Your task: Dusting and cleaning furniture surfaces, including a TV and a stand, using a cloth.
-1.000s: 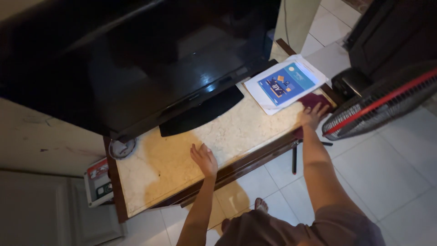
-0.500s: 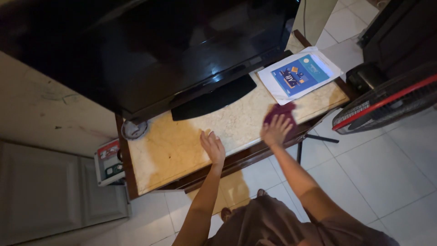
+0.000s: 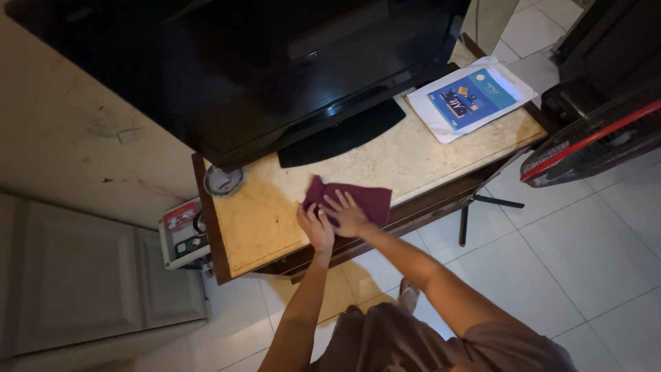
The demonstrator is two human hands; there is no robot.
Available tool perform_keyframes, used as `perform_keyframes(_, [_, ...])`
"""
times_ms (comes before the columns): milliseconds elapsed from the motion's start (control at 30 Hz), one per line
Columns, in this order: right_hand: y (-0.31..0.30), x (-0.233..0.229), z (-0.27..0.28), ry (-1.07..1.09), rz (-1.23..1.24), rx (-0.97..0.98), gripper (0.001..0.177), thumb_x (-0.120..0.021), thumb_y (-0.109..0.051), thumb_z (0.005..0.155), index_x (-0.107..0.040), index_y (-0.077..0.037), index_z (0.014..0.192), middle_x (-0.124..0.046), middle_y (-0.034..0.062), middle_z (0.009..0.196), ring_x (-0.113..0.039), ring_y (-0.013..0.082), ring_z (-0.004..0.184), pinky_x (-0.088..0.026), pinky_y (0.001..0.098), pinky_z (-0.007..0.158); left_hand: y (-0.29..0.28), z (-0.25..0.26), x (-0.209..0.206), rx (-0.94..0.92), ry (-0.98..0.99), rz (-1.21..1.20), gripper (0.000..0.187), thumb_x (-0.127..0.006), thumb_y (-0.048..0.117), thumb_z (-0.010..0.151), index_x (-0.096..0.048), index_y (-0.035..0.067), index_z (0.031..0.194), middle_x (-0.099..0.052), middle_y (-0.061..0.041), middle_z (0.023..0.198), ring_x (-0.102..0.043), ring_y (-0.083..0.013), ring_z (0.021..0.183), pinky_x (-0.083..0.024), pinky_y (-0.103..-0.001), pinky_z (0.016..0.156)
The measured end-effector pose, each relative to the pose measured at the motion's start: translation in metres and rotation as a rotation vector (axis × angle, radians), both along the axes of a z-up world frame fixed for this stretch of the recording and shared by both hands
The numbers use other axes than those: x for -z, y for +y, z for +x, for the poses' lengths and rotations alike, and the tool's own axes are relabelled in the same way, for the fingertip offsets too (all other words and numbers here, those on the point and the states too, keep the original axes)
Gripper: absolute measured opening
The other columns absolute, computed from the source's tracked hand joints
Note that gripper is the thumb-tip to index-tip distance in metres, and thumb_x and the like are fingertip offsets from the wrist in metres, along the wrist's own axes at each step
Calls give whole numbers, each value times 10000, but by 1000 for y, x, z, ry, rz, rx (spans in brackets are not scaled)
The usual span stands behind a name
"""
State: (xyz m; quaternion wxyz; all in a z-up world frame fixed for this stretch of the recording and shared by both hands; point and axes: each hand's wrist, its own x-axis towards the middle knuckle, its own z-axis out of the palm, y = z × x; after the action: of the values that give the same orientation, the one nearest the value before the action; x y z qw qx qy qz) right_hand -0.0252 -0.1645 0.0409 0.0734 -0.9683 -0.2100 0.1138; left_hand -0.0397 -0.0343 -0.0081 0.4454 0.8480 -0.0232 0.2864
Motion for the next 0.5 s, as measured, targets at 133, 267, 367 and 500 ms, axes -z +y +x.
perform_keyframes(133, [-53, 6, 14, -61, 50, -97, 803, -440, -679, 941, -290, -268, 1614, -152, 108, 1700, -74, 380, 1562, -33, 539, 1246, 9, -6, -3, -51, 6, 79, 300, -555, 169, 1023, -577, -19, 1256, -350, -301, 1566, -329, -468, 1444, -277, -549, 1194])
perform_keyframes(267, [-130, 14, 34, -189, 41, 223, 778, -388, -713, 943, -365, -302, 1603, -244, 103, 1703, -173, 381, 1570, -100, 576, 1255, 24, -11, -2, -36, 27, 79, 338, -560, 142, 1012, -559, -20, 1309, -339, -317, 1553, -312, -491, 1427, -291, -557, 1171])
perform_keyframes(367, [-160, 28, 45, -198, 37, 529, 790, -337, -717, 943, -320, -307, 1617, -187, 84, 1721, -110, 373, 1582, -29, 621, 1237, 43, -17, -5, -47, -25, 81, 332, -564, 133, 1018, -558, -11, 1318, -370, -309, 1534, -337, -480, 1419, -314, -553, 1172])
perform_keyframes(500, [-144, 26, 56, -86, 66, 880, 768, -253, -660, 960, -161, -316, 1640, -8, 63, 1724, 86, 428, 1549, 123, 686, 1161, 72, -23, -1, -128, -18, 114, 344, -532, 124, 1030, -541, -16, 1344, -399, -305, 1497, -356, -476, 1431, -324, -537, 1184])
